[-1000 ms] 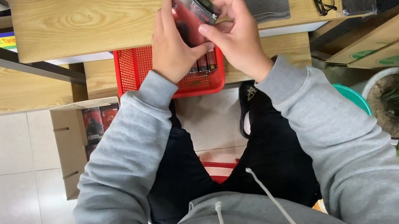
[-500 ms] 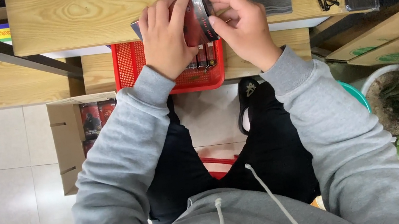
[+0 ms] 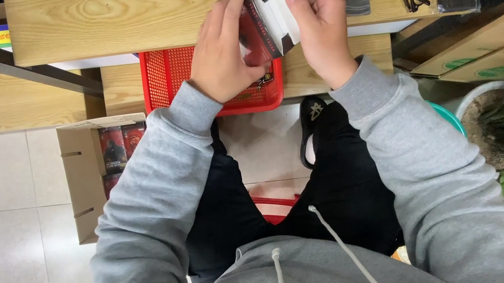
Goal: The person wipes a red product box with a gray cloth, then opens it and removes a white paper sleeve containing a black phone case. They inspect the case, remove it from the sleeve, and place the sleeve on the table. The person repeats the process with a second identical phone case, inspecting both cases and handling the packaging materials.
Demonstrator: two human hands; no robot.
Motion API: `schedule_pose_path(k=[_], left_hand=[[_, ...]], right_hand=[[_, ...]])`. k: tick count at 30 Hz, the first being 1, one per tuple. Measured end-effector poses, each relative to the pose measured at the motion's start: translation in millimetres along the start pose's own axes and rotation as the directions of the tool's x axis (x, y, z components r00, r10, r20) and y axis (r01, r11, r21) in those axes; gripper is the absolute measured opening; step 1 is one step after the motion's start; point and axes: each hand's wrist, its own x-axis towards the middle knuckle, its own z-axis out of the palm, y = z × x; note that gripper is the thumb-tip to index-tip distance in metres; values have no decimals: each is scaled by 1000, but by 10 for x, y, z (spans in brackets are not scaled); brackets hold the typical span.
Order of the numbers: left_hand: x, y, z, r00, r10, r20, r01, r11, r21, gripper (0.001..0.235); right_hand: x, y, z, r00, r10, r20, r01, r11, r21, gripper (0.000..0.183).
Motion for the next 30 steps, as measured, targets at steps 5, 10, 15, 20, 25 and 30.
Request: schedule_pose_path(k=[5,10,15,20,25,30], left_hand=[[-27,16,-51,989,144,-27,-147,970,-194,119],[21,101,-79,989,145,-37,-150,966,-210,82],[-9,-19,-33,998,-60,-29,56,992,-111,103],[-16,-81,-89,988,-89,-128,78,993,-90,104],[-79,-50,-25,942,-68,-328,57,997,-44,98],[-4,-27,5,812,177,-557,-160,984,80,79]], right_hand=[[16,180,-66,970,243,9,-227,890,395,30],[9,136,-78,878,452,156,-453,684,571,16],[-49,-139,-48,931,221,290,-296,923,245,22],[-133,-391,10,909,-85,408,158,976,-149,23],[-199,-459,44,858,-376,351,445,885,-140,14],[-284,-517,72,794,-538,282,593,789,-163,11]])
